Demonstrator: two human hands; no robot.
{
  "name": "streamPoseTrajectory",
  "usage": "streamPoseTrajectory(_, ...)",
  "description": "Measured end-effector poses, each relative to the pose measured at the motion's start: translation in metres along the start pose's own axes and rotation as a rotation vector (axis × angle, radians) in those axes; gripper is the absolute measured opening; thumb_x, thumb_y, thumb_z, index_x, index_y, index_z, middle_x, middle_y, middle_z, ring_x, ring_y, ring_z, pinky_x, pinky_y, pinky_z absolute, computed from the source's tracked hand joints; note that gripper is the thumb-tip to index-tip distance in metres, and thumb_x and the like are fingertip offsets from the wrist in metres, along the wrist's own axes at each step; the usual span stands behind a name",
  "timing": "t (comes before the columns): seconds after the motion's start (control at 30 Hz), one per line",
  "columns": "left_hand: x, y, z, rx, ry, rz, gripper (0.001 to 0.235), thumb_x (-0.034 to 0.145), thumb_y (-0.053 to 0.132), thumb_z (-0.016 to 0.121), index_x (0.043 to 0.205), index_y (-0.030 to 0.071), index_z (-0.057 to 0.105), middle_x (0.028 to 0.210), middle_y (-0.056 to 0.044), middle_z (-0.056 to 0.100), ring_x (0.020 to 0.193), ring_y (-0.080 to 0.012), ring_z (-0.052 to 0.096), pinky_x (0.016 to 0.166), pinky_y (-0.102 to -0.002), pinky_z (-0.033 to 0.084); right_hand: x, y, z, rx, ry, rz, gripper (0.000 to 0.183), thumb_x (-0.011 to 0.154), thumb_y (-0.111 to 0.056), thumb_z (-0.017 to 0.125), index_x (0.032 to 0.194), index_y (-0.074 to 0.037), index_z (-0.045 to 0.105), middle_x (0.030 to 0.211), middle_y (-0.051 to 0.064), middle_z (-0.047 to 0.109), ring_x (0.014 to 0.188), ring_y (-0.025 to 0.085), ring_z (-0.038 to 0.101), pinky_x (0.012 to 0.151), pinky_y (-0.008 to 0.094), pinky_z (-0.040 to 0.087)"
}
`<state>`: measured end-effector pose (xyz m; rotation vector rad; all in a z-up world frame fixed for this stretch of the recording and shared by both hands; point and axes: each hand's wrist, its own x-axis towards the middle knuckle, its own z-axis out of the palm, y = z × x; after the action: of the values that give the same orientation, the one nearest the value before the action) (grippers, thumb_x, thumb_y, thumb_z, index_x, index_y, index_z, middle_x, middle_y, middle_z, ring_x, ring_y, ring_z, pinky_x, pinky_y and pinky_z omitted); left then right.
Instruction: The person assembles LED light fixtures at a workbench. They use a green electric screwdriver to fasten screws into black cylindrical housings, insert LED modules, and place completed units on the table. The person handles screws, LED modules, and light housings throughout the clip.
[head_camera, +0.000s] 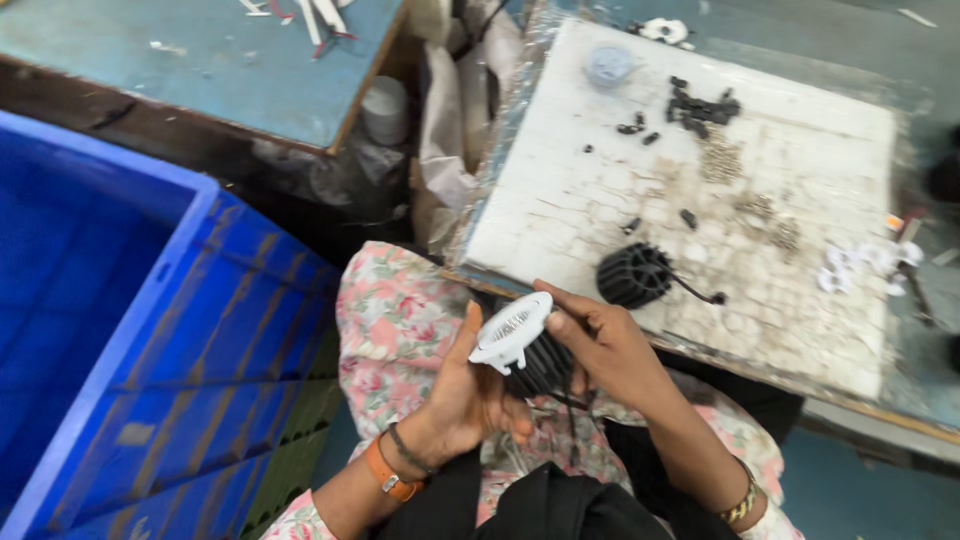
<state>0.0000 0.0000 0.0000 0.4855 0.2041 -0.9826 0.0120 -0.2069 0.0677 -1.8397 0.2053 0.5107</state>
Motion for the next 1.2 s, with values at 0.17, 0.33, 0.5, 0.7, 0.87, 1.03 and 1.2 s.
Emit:
streamPoseTrajectory(0.17,0.006,-0.010,-0.016,-0.310,-0.133,-0.126,0.106,0.096,0.088,0.029,0.129,-0.008,0.058,0.092,-0.029,0.071,0.074,-0.0403,0.076,0.066,-0.048,0.065,0.017,0.005,0.006,-0.247,0.079,-0.182,0.046,0.098,-0.041,0.060,0.134,-0.013,0.069,0.067,0.011,0.072,0.057,0.009,0.058,0.054,0.030,0.051)
streamPoseTrajectory(0.33,0.012,-0.015,-0.018,-0.366,-0.157,-0.148,0.107,0.095,0.087,0.029,0.130,-0.010,0.057,0.093,-0.031,0.070,0.076,-0.0413,0.076,0.068,-0.049,0.064,0.015,0.010,0.001,-0.254,0.105,-0.250,0.048,0.097,-0.042,0.060,0.130,-0.009,0.069,0.067,0.009,0.073,0.058,0.008,0.060,0.055,0.030,0.051)
streamPoseTrajectory(0.5,0.014,-0.017,-0.016,-0.396,-0.153,-0.185,0.107,0.095,0.086,0.030,0.131,-0.010,0.056,0.093,-0.033,0.070,0.076,-0.0418,0.076,0.069,-0.049,0.064,0.008,0.007,-0.002,-0.324,0.143,-0.174,0.049,0.094,-0.045,0.061,0.127,-0.011,0.072,0.062,0.013,0.069,0.052,0.011,0.056,0.051,0.032,0.047)
streamPoseTrajectory(0.7,0.009,-0.007,0.003,-0.159,-0.090,-0.085,0.067,0.102,0.059,0.043,0.139,0.005,0.058,0.102,-0.033,0.072,0.082,-0.0429,0.076,0.065,-0.048,0.064,-0.010,0.011,-0.013,-0.189,0.090,-0.404,0.052,0.098,-0.040,0.057,0.140,-0.009,0.063,0.084,0.012,0.079,0.069,0.008,0.063,0.065,0.028,0.054)
streamPoseTrajectory(0.87,-0.027,0.051,0.040,0.050,-0.131,0.409,0.058,0.089,0.019,0.071,0.141,0.004,0.051,0.121,-0.020,0.068,0.104,-0.0367,0.072,0.079,-0.060,0.062,-0.042,0.020,-0.054,-0.012,0.121,-0.586,0.054,0.098,-0.037,0.059,0.143,-0.008,0.059,0.114,0.013,0.081,0.078,0.014,0.074,0.072,0.032,0.061)
streamPoseTrajectory(1.03,0.007,0.096,0.077,0.951,-0.071,0.927,0.071,0.079,0.006,0.086,0.142,0.012,0.056,0.131,-0.013,0.059,0.121,-0.0241,0.063,0.103,-0.037,0.053,-0.069,0.009,-0.111,0.089,0.447,-0.897,0.038,0.110,-0.030,0.064,0.130,0.002,0.066,0.110,0.018,0.076,0.081,0.021,0.074,0.075,0.032,0.057)
streamPoseTrajectory(1.2,0.095,0.095,0.086,1.497,0.149,1.158,0.049,0.073,0.016,0.091,0.119,0.012,0.075,0.122,-0.013,0.061,0.107,-0.0265,0.068,0.091,-0.034,0.057,-0.041,-0.040,-0.216,0.130,0.795,-1.191,0.030,0.117,-0.016,0.067,0.140,0.000,0.055,0.122,0.014,0.069,0.088,0.019,0.067,0.075,0.029,0.054)
